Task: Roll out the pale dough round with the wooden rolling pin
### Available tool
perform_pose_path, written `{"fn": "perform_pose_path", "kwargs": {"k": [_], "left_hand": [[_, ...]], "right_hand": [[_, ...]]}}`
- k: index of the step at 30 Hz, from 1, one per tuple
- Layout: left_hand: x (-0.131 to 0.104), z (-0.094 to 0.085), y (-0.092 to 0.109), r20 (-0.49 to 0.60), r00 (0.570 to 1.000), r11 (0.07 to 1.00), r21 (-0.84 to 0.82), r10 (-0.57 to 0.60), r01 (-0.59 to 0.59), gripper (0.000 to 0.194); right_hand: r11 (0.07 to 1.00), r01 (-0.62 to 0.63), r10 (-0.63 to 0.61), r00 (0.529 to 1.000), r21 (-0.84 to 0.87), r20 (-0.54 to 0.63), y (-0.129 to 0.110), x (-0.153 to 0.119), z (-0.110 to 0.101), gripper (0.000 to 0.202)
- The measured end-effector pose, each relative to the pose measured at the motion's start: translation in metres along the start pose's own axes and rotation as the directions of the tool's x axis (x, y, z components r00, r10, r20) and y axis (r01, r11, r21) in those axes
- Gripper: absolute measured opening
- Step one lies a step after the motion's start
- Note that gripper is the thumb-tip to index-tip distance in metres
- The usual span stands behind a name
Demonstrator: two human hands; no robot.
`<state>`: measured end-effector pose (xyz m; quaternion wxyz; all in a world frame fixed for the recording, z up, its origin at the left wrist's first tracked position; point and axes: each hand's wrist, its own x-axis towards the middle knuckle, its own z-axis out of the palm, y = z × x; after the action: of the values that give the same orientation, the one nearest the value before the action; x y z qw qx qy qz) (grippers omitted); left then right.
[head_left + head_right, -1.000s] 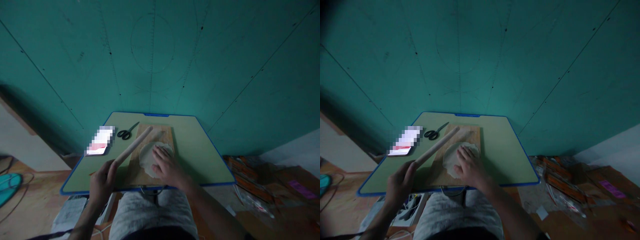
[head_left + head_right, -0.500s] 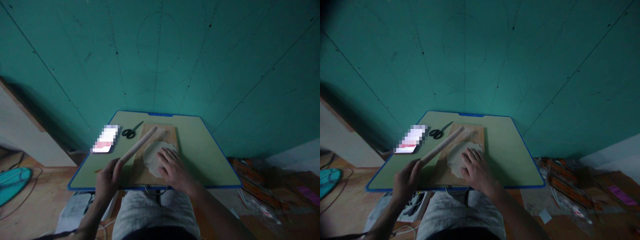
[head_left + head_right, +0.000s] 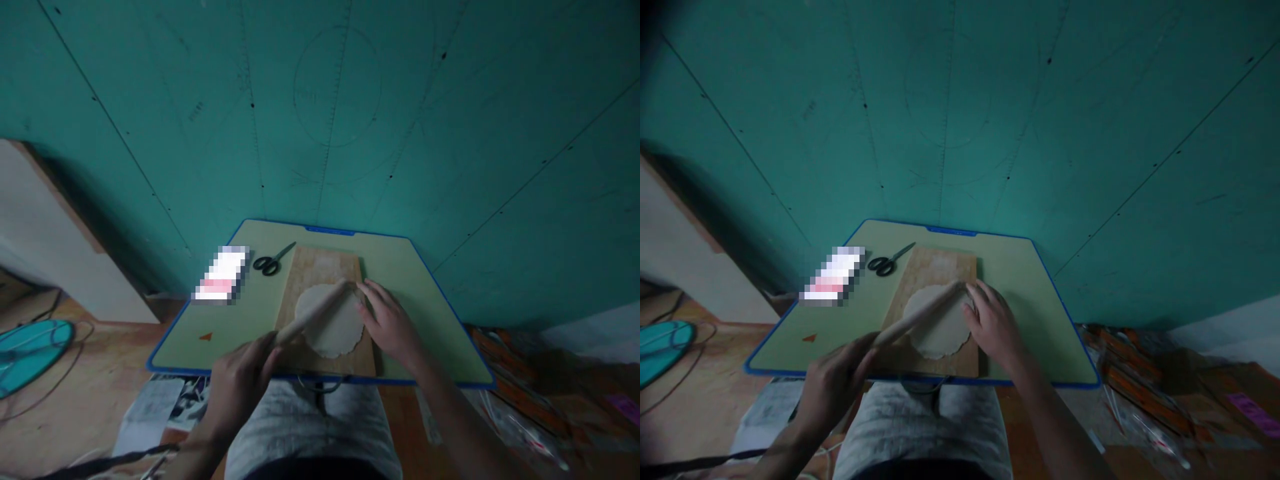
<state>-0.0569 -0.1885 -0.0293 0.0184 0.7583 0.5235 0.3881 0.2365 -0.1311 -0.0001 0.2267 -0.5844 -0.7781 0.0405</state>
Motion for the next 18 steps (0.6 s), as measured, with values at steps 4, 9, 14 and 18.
{"fn": "perform_pose_path", "kwargs": {"k": [4,9,14,18], "left_hand": [[-0.005,0.000,0.013,0.027,0.996,0.996,0.020,0.089,-0.089,0.033],[-0.016,0.004,0.034,0.021,0.990,0.990,0.013,0.142,-0.142,0.029],[-0.018,0.011,0.050,0.017,0.988,0.986,0.058,0.152,-0.153,0.035],[-0.018,0.026,0.059,0.029,0.964,0.964,0.014,0.263,-0.264,0.040]], "right_hand": [[0.995,0.043,-0.041,0.999,0.090,-0.023,-0.014,0.018,0.010,0.048],[0.992,0.089,-0.091,0.996,0.095,0.013,-0.032,0.044,0.038,0.042],[0.987,0.142,-0.143,0.990,0.073,0.006,-0.041,0.067,0.051,0.035],[0.975,0.169,-0.170,0.985,0.147,-0.001,-0.045,0.083,0.054,0.034]]}}
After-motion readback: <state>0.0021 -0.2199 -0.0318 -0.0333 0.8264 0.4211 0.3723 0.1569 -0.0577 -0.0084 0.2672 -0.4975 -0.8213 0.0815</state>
